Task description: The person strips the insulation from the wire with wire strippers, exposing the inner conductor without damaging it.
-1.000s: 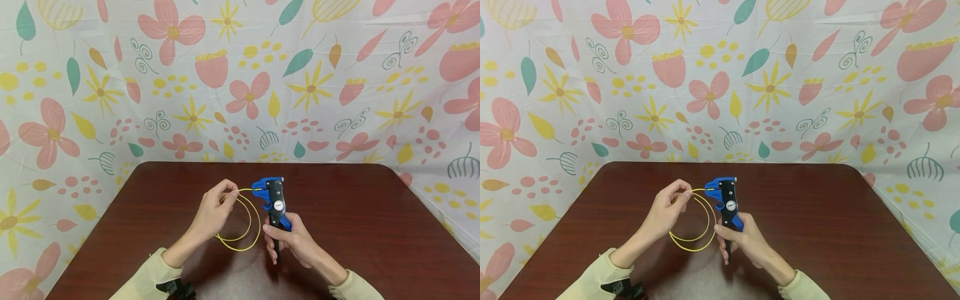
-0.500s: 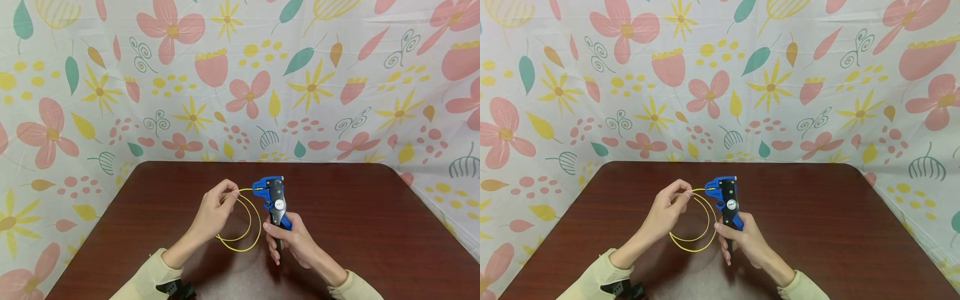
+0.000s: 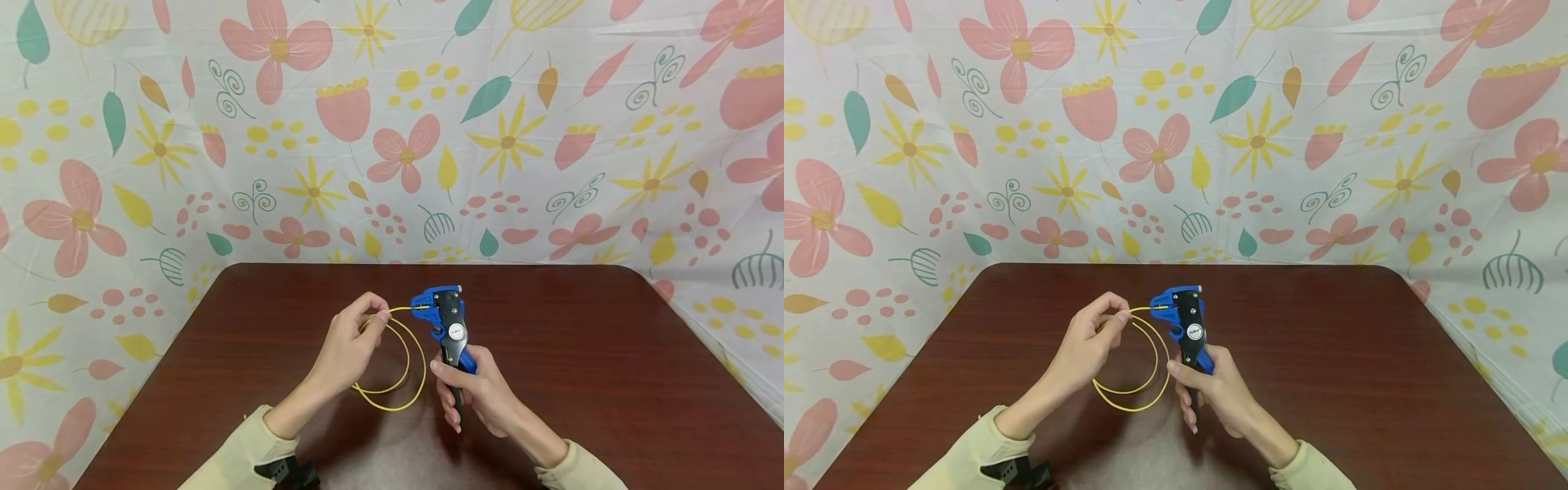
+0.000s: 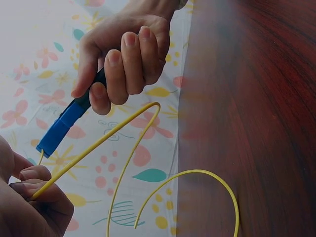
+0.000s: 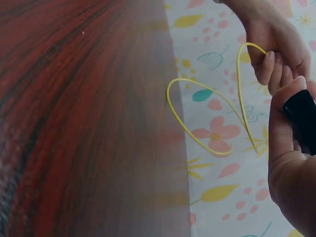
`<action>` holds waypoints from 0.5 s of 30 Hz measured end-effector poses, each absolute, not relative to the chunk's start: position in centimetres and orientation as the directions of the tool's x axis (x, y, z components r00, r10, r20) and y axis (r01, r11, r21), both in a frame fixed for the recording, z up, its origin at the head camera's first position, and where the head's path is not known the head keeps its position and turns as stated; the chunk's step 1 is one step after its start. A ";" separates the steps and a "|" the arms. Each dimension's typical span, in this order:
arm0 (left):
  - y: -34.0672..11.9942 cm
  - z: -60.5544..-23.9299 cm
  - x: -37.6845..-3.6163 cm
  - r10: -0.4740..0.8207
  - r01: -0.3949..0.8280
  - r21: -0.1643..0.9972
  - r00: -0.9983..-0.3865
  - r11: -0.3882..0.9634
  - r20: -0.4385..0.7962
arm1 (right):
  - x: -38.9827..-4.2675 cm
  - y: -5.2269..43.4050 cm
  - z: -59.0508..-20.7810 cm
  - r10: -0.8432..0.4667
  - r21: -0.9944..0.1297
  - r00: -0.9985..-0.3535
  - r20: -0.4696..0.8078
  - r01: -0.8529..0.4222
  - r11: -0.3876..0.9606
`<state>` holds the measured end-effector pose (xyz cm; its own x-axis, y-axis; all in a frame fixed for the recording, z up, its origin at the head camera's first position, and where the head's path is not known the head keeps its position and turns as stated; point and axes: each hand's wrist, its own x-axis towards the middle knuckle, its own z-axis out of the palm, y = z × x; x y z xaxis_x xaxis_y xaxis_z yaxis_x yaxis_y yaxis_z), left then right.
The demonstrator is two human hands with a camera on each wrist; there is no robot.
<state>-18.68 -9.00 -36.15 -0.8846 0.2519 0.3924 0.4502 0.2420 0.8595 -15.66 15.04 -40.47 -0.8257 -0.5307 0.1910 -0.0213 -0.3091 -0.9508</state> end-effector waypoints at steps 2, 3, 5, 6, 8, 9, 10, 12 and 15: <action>-9.0 -36.1 -18.7 0.253 0.449 0.861 -0.885 0.241 0.391 | -15.7 15.1 -40.5 -0.532 -0.949 -0.823 0.198 -0.026 -0.313; -9.0 -36.1 -18.6 0.252 0.447 0.861 -0.886 0.241 0.389 | -15.7 15.1 -40.5 -0.533 -0.949 -0.822 0.202 -0.029 -0.315; -9.0 -36.1 -18.6 0.254 0.446 0.862 -0.886 0.239 0.388 | -15.7 15.1 -40.5 -0.532 -0.947 -0.821 0.207 -0.033 -0.318; -9.0 -36.1 -18.6 0.254 0.447 0.862 -0.886 0.238 0.389 | -15.7 15.0 -40.5 -0.530 -0.947 -0.822 0.209 -0.035 -0.319; -9.0 -36.1 -18.7 0.256 0.450 0.862 -0.884 0.235 0.391 | -15.7 15.0 -40.5 -0.526 -0.947 -0.824 0.209 -0.035 -0.320; -9.0 -36.1 -18.7 0.258 0.451 0.862 -0.883 0.232 0.393 | -15.6 15.0 -40.5 -0.525 -0.947 -0.826 0.208 -0.036 -0.319; -9.0 -36.1 -18.7 0.259 0.453 0.861 -0.881 0.230 0.395 | -15.7 15.0 -40.5 -0.525 -0.948 -0.826 0.208 -0.036 -0.318; -9.0 -36.1 -18.8 0.259 0.456 0.860 -0.880 0.230 0.397 | -15.7 15.0 -40.5 -0.530 -0.949 -0.821 0.210 -0.040 -0.314; -9.1 -36.0 -18.7 0.251 0.456 0.858 -0.882 0.236 0.400 | -15.7 15.1 -40.5 -0.546 -0.953 -0.814 0.200 -0.032 -0.301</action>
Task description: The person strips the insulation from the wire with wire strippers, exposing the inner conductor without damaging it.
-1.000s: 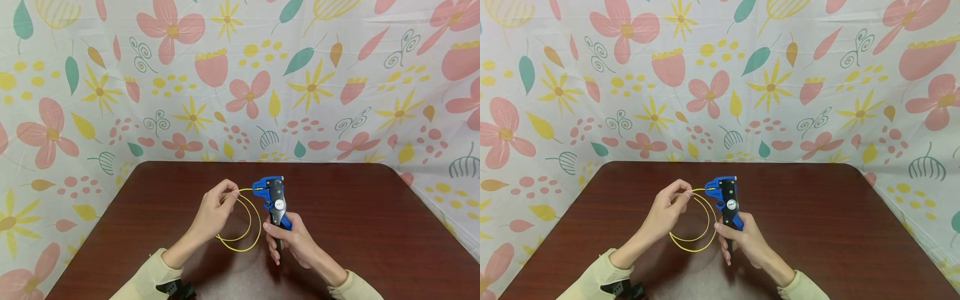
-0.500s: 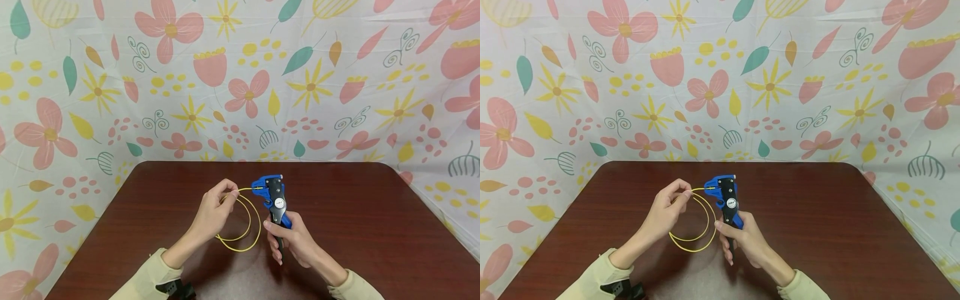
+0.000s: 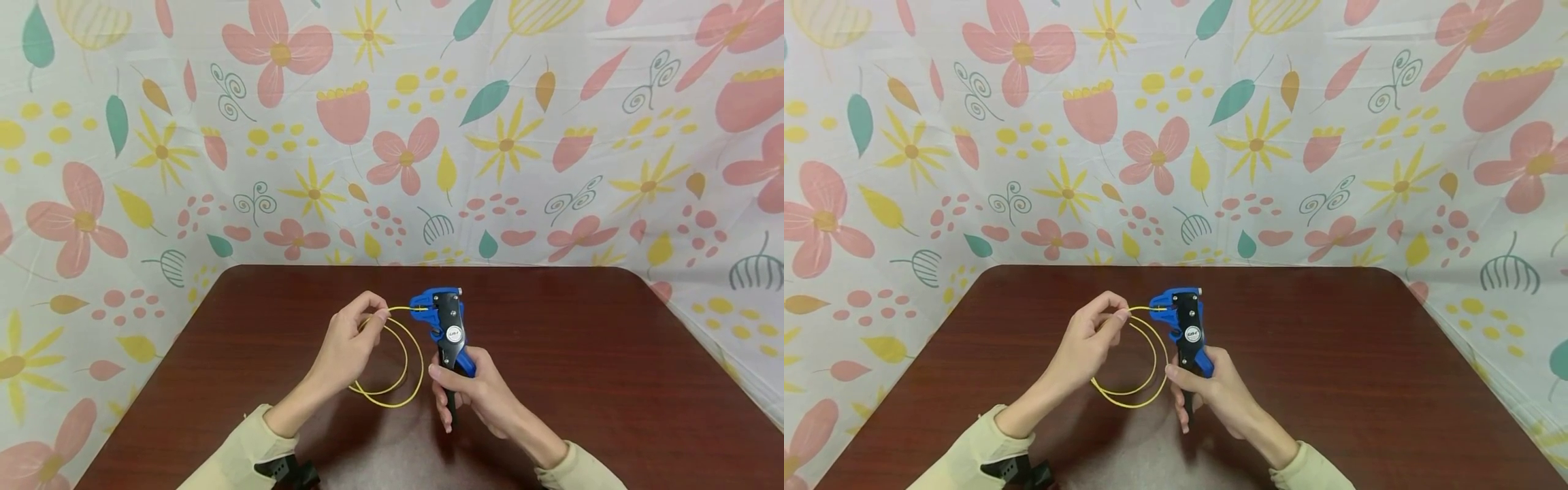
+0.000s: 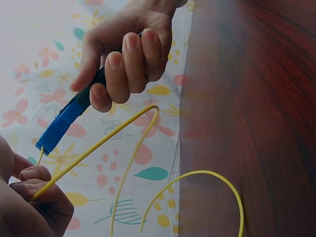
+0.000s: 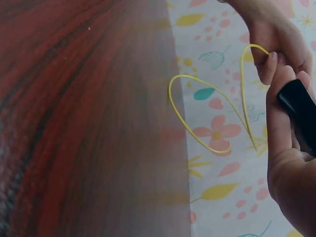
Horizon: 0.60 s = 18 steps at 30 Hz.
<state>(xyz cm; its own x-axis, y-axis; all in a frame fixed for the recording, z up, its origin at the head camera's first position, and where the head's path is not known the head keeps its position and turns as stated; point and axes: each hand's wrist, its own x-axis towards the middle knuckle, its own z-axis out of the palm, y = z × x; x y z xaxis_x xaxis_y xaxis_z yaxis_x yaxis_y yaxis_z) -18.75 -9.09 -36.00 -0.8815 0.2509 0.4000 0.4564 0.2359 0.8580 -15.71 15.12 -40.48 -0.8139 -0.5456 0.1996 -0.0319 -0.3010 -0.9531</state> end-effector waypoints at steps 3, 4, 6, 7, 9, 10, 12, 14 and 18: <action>-9.1 -35.9 -18.7 0.243 0.456 0.855 -0.883 0.247 0.401 | -15.7 15.2 -40.4 -0.558 -0.957 -0.809 0.184 -0.018 -0.290; -9.1 -35.9 -18.7 0.241 0.457 0.854 -0.883 0.250 0.402 | -15.7 15.2 -40.5 -0.560 -0.958 -0.809 0.179 -0.013 -0.287; -9.2 -35.9 -18.7 0.240 0.456 0.853 -0.884 0.253 0.402 | -15.7 15.2 -40.5 -0.566 -0.957 -0.804 0.182 -0.011 -0.291; -9.2 -35.9 -18.7 0.239 0.456 0.853 -0.884 0.253 0.402 | -15.7 15.2 -40.5 -0.570 -0.955 -0.800 0.186 -0.011 -0.297; -9.2 -35.9 -18.7 0.237 0.454 0.855 -0.885 0.251 0.400 | -15.7 15.2 -40.6 -0.579 -0.950 -0.789 0.205 -0.019 -0.310; -9.2 -35.9 -18.7 0.236 0.452 0.857 -0.886 0.249 0.399 | -15.8 15.3 -40.6 -0.584 -0.948 -0.783 0.215 -0.023 -0.319; -9.2 -35.9 -18.7 0.233 0.448 0.860 -0.888 0.244 0.397 | -15.8 15.2 -40.6 -0.592 -0.942 -0.771 0.233 -0.028 -0.335; -9.2 -35.9 -18.6 0.231 0.445 0.864 -0.889 0.237 0.395 | -15.8 15.2 -40.6 -0.596 -0.940 -0.765 0.243 -0.033 -0.340; -9.2 -35.9 -18.6 0.227 0.440 0.868 -0.892 0.230 0.392 | -15.8 15.2 -40.6 -0.599 -0.938 -0.762 0.245 -0.029 -0.346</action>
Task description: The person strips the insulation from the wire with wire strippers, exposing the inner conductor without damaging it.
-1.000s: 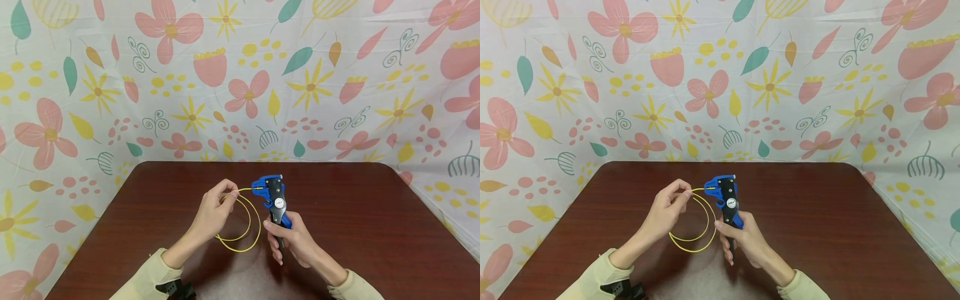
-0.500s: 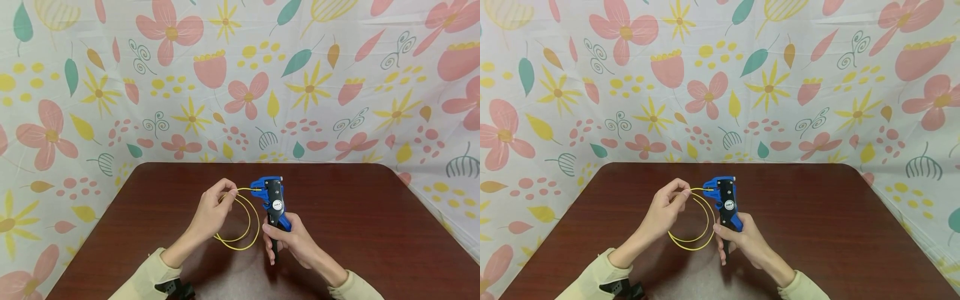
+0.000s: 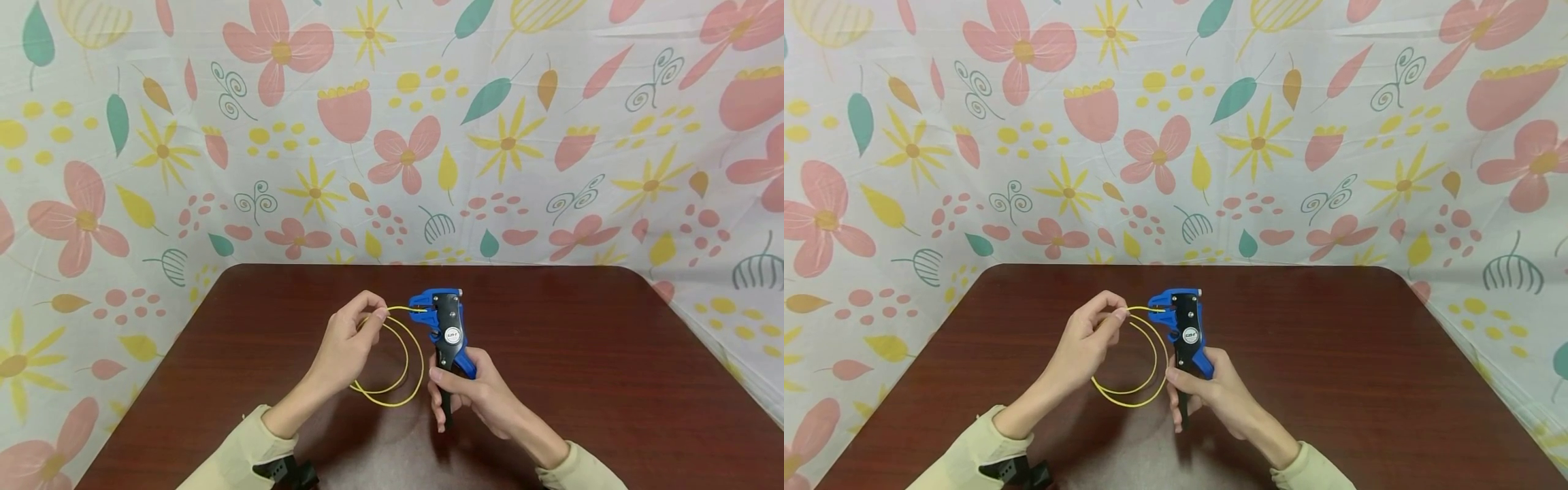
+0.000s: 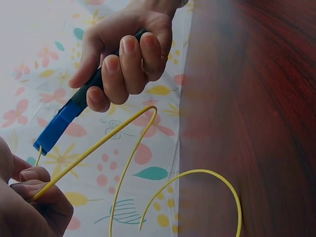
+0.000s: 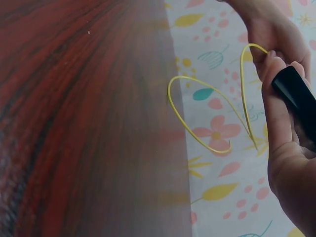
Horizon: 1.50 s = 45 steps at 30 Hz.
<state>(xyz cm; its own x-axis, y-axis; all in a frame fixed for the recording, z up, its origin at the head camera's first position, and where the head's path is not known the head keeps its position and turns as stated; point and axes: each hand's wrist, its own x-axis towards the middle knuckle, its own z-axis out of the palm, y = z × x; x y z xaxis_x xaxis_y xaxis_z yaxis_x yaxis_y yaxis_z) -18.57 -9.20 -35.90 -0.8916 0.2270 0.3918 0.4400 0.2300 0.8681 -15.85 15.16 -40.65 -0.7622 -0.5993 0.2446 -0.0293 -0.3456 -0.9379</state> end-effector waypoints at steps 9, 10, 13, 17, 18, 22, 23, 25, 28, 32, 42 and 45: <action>-9.0 -36.2 -18.6 0.224 0.435 0.868 -0.895 0.239 0.386 | -15.8 15.0 -40.6 -0.589 -0.938 -0.771 0.243 -0.030 -0.347; -9.0 -36.2 -18.6 0.224 0.436 0.867 -0.894 0.240 0.387 | -15.8 15.0 -40.6 -0.587 -0.938 -0.772 0.245 -0.034 -0.346; -9.0 -36.2 -18.7 0.227 0.438 0.864 -0.893 0.248 0.388 | -15.8 14.9 -40.6 -0.579 -0.940 -0.778 0.242 -0.041 -0.338; -9.0 -36.2 -18.7 0.230 0.440 0.861 -0.893 0.257 0.387 | -15.8 14.8 -40.5 -0.571 -0.946 -0.791 0.222 -0.033 -0.323; -9.0 -36.2 -18.7 0.231 0.439 0.861 -0.893 0.257 0.387 | -15.8 14.8 -40.5 -0.568 -0.946 -0.793 0.219 -0.030 -0.323; -9.0 -36.1 -18.6 0.237 0.439 0.861 -0.892 0.257 0.384 | -15.8 14.8 -40.4 -0.559 -0.944 -0.800 0.219 -0.029 -0.329; -9.0 -36.1 -18.6 0.239 0.439 0.861 -0.892 0.256 0.384 | -15.8 14.9 -40.4 -0.556 -0.943 -0.801 0.222 -0.030 -0.332; -9.0 -36.1 -18.6 0.243 0.440 0.861 -0.891 0.257 0.383 | -15.8 14.9 -40.4 -0.553 -0.942 -0.804 0.219 -0.026 -0.334; -8.9 -36.1 -18.5 0.249 0.440 0.860 -0.891 0.258 0.381 | -15.8 14.9 -40.3 -0.550 -0.941 -0.806 0.221 -0.027 -0.338; -8.8 -36.1 -18.4 0.252 0.439 0.862 -0.890 0.252 0.380 | -15.7 14.9 -40.2 -0.546 -0.942 -0.808 0.222 -0.033 -0.334; -8.6 -36.0 -18.3 0.259 0.440 0.865 -0.888 0.241 0.379 | -15.7 14.9 -40.1 -0.557 -0.932 -0.797 0.236 -0.024 -0.361; -8.7 -36.0 -18.3 0.263 0.440 0.865 -0.888 0.241 0.378 | -15.6 15.0 -40.2 -0.558 -0.934 -0.799 0.225 -0.013 -0.358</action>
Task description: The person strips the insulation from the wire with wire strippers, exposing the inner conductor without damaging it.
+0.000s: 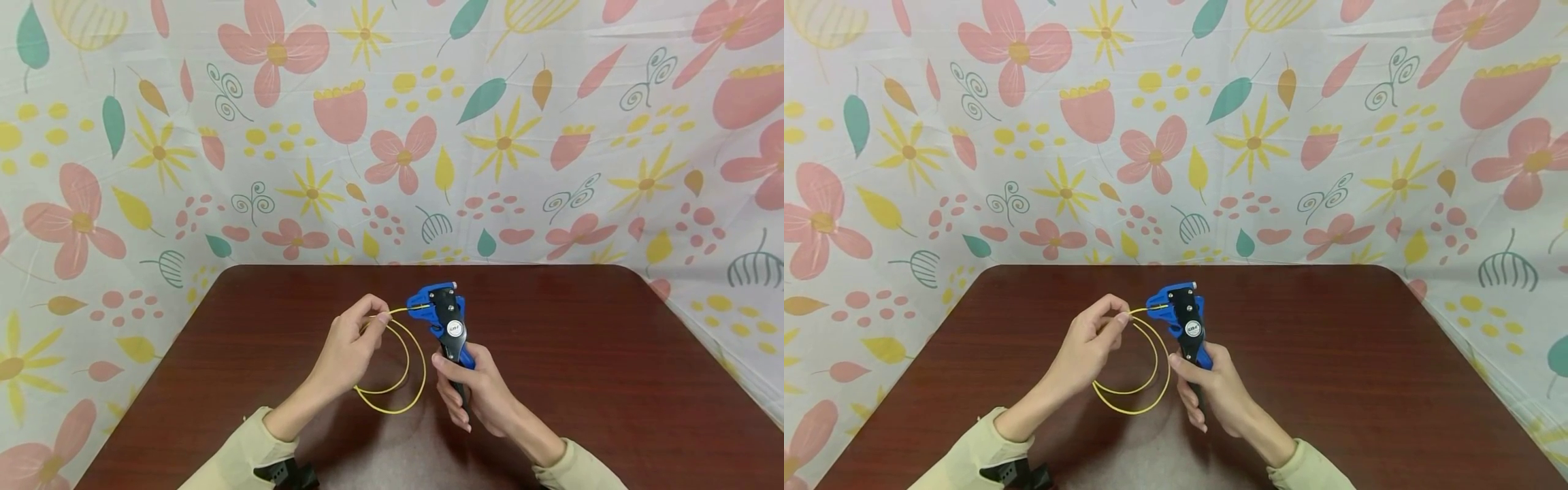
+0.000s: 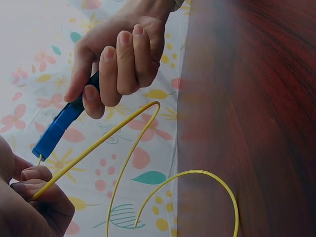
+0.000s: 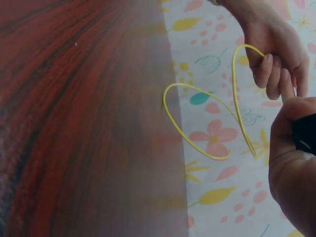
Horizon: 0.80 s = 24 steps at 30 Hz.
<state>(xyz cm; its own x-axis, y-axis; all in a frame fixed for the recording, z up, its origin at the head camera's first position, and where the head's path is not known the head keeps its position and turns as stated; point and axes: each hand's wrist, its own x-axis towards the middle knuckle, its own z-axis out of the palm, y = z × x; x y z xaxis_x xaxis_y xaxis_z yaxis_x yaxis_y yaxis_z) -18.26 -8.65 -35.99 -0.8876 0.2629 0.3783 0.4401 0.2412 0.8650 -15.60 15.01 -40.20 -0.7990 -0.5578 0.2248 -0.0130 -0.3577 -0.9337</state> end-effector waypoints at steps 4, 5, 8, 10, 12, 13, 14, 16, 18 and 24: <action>-9.0 -35.9 -18.3 0.251 0.450 0.858 -0.885 0.250 0.391 | -15.6 15.4 -40.3 -0.601 -0.929 -0.770 0.212 0.033 -0.369; -9.1 -35.9 -18.3 0.243 0.454 0.854 -0.885 0.253 0.398 | -15.6 15.5 -40.3 -0.618 -0.925 -0.756 0.214 0.046 -0.377; -9.4 -35.8 -18.4 0.221 0.467 0.844 -0.881 0.265 0.418 | -15.8 15.8 -40.1 -0.659 -0.919 -0.718 0.222 0.070 -0.387; -9.6 -35.8 -18.4 0.218 0.472 0.839 -0.879 0.271 0.424 | -15.9 15.9 -40.1 -0.668 -0.923 -0.712 0.216 0.074 -0.377; -9.7 -35.8 -18.3 0.220 0.477 0.836 -0.877 0.271 0.428 | -16.0 16.1 -40.0 -0.671 -0.931 -0.711 0.209 0.065 -0.359; -9.7 -35.8 -18.3 0.224 0.478 0.836 -0.876 0.270 0.428 | -16.0 16.1 -40.0 -0.671 -0.934 -0.712 0.205 0.062 -0.352; -9.7 -35.7 -18.3 0.226 0.480 0.835 -0.874 0.270 0.429 | -16.0 16.2 -40.0 -0.671 -0.936 -0.714 0.199 0.063 -0.345; -9.8 -35.7 -18.2 0.229 0.481 0.834 -0.873 0.269 0.430 | -16.0 16.2 -40.0 -0.672 -0.939 -0.713 0.200 0.058 -0.340; -9.8 -35.7 -18.2 0.229 0.483 0.834 -0.872 0.266 0.432 | -16.1 16.2 -40.1 -0.671 -0.937 -0.711 0.210 0.049 -0.346; -9.7 -35.9 -18.1 0.227 0.480 0.838 -0.874 0.261 0.430 | -16.2 16.2 -40.6 -0.660 -0.925 -0.709 0.250 0.026 -0.378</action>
<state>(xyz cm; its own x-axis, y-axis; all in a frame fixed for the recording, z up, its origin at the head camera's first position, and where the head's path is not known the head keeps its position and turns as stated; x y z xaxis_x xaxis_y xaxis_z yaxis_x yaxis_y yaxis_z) -18.09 -9.68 -35.87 -0.8740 0.2265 0.4300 0.4798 0.2612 0.8376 -16.19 16.21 -40.59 -0.7086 -0.6598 0.2500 0.0258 -0.3783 -0.9253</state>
